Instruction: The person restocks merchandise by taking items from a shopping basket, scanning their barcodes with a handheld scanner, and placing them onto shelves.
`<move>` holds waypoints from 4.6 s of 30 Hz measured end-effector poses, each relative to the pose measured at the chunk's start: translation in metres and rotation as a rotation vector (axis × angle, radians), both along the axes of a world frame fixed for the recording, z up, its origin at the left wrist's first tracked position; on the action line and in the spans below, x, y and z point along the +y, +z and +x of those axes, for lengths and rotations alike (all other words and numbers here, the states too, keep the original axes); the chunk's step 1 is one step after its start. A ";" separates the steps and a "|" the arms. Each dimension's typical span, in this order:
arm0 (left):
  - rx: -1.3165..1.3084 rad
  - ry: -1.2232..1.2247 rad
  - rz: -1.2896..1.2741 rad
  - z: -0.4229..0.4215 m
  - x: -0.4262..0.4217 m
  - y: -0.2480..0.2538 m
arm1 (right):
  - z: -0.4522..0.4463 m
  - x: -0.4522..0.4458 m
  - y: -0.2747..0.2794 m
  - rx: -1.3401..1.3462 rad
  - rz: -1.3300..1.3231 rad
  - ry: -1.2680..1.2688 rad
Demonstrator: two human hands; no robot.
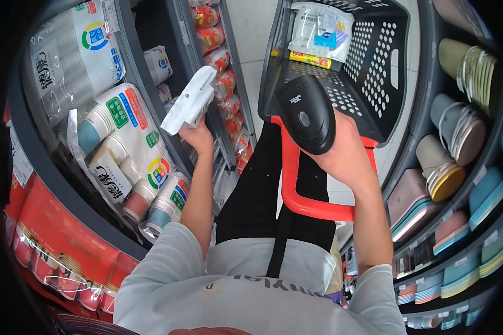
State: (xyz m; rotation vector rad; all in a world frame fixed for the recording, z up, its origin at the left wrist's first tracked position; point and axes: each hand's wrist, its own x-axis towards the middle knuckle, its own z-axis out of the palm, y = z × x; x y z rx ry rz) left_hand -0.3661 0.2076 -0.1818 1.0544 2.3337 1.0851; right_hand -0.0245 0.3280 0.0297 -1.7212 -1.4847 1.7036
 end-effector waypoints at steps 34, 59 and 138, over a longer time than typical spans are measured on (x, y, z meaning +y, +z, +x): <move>-0.593 0.980 -0.424 -0.029 -0.010 -0.074 | -0.004 0.001 -0.006 -0.118 -0.065 0.264; -0.326 -0.575 -0.192 0.129 0.066 0.034 | 0.000 -0.009 -0.004 -0.261 -0.258 0.567; 0.018 -0.262 -0.487 0.234 0.017 0.050 | 0.061 -0.066 -0.038 -0.224 -0.384 0.597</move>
